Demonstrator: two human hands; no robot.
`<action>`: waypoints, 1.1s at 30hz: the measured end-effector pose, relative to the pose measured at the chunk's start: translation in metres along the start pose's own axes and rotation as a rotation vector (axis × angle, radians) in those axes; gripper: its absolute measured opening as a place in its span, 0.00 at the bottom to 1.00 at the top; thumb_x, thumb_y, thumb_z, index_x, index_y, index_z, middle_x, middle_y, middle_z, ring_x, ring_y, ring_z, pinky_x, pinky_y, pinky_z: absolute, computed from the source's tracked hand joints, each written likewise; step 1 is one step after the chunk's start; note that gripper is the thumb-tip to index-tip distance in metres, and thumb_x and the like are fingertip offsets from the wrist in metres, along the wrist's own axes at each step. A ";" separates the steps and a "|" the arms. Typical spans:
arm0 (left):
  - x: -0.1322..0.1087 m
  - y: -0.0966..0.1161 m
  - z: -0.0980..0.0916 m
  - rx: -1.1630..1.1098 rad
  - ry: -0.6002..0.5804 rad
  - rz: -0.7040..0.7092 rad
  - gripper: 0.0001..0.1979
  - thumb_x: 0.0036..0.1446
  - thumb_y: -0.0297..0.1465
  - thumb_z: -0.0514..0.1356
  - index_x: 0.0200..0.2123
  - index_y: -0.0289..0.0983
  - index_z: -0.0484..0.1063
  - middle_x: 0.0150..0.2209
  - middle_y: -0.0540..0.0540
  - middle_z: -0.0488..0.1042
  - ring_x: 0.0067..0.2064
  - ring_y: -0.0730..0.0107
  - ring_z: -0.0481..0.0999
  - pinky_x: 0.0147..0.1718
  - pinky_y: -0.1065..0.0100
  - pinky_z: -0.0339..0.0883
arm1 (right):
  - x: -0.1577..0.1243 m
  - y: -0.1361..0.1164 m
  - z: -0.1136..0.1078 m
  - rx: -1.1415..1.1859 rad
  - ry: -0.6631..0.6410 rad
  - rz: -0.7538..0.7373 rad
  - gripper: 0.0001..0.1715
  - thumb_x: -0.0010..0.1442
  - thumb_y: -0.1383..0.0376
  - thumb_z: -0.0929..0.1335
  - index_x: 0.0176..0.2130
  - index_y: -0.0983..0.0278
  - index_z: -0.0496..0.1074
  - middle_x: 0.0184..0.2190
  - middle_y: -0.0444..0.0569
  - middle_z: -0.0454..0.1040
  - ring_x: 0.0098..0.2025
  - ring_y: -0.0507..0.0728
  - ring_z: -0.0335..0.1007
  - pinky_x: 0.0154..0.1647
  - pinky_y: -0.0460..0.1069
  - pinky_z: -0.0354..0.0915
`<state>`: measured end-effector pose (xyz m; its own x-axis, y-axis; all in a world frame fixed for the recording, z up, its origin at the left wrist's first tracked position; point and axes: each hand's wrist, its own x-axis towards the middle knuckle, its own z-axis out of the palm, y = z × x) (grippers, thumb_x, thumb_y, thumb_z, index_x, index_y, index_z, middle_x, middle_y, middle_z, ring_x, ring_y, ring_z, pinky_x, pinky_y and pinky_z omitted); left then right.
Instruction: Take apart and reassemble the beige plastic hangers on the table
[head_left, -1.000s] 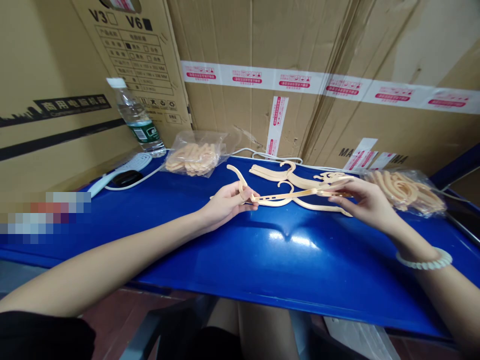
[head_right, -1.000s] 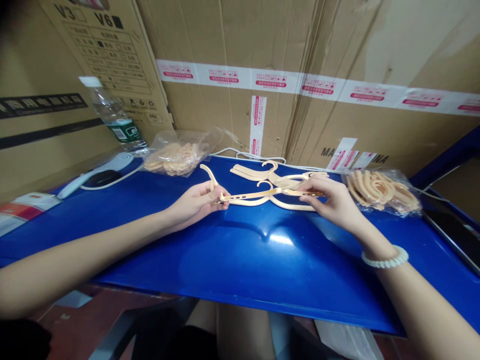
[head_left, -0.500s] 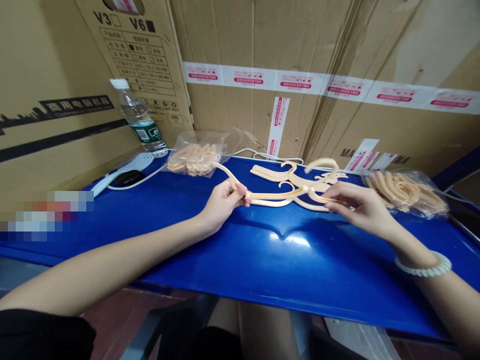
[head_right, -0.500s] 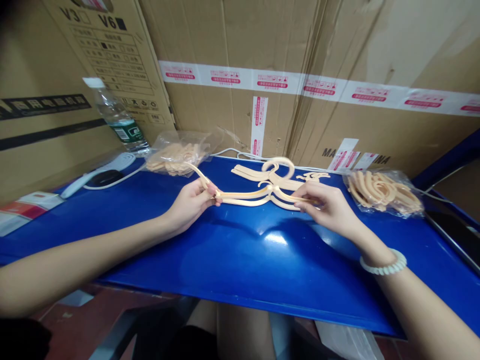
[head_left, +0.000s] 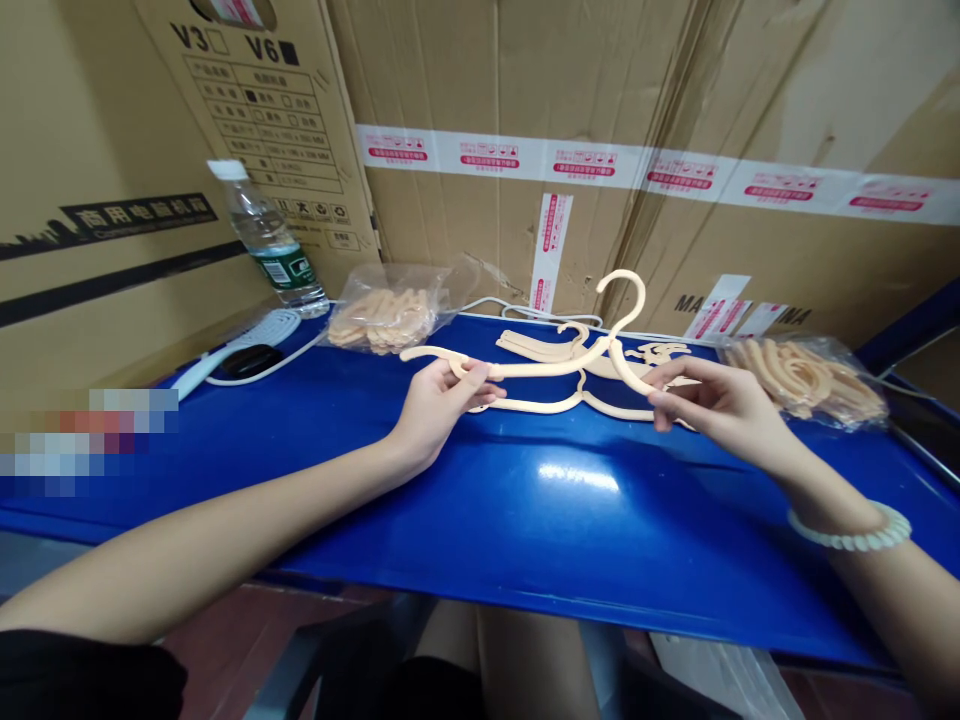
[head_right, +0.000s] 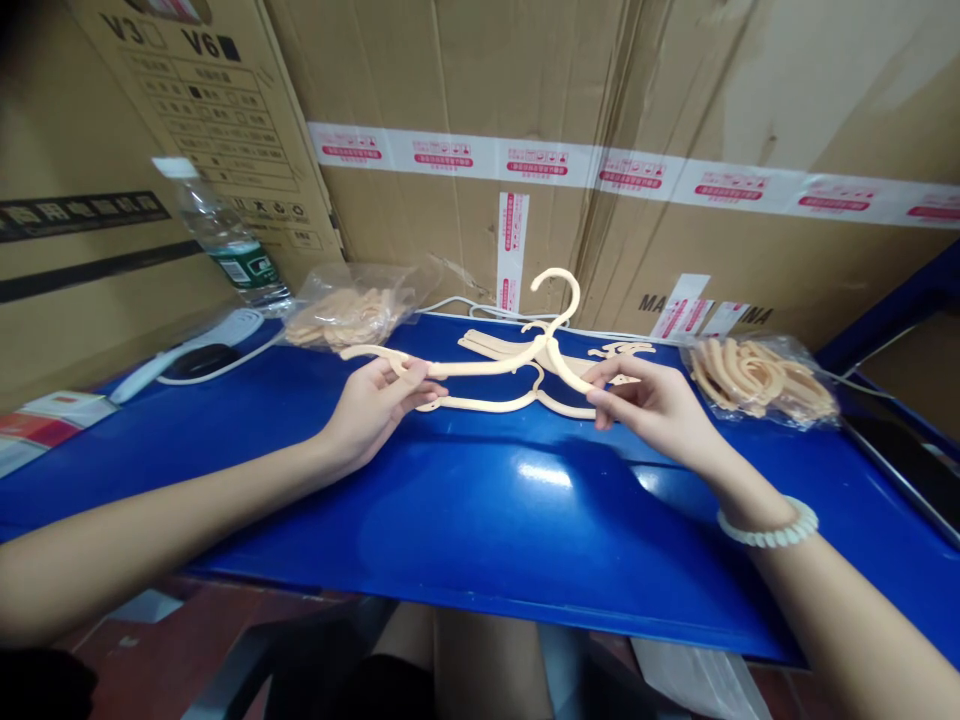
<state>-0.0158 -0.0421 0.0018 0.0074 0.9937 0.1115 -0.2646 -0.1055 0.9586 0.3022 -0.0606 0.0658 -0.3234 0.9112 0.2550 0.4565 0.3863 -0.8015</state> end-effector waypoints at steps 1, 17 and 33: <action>-0.005 0.001 0.001 0.074 -0.066 -0.008 0.13 0.57 0.37 0.68 0.36 0.33 0.73 0.36 0.43 0.81 0.35 0.67 0.82 0.40 0.64 0.78 | 0.000 -0.001 -0.002 0.010 -0.003 0.016 0.20 0.59 0.51 0.75 0.40 0.63 0.73 0.25 0.47 0.76 0.25 0.55 0.74 0.27 0.49 0.70; -0.047 0.002 0.003 1.068 -0.833 0.885 0.13 0.67 0.33 0.57 0.51 0.34 0.71 0.56 0.36 0.75 0.60 0.52 0.71 0.60 0.50 0.66 | 0.005 0.020 -0.006 -0.402 -0.304 -0.011 0.12 0.58 0.56 0.72 0.32 0.62 0.77 0.30 0.48 0.80 0.31 0.57 0.74 0.33 0.50 0.67; -0.044 0.000 0.001 1.146 -0.824 0.697 0.19 0.67 0.38 0.58 0.57 0.36 0.69 0.62 0.34 0.69 0.64 0.46 0.66 0.62 0.45 0.62 | 0.007 0.027 -0.002 -0.610 -0.305 -0.096 0.09 0.60 0.60 0.69 0.33 0.62 0.77 0.33 0.52 0.79 0.35 0.60 0.73 0.37 0.53 0.65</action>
<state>-0.0150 -0.0862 -0.0025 0.8047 0.4876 0.3386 0.3997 -0.8668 0.2981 0.3141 -0.0436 0.0473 -0.5640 0.8224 0.0740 0.7701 0.5562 -0.3125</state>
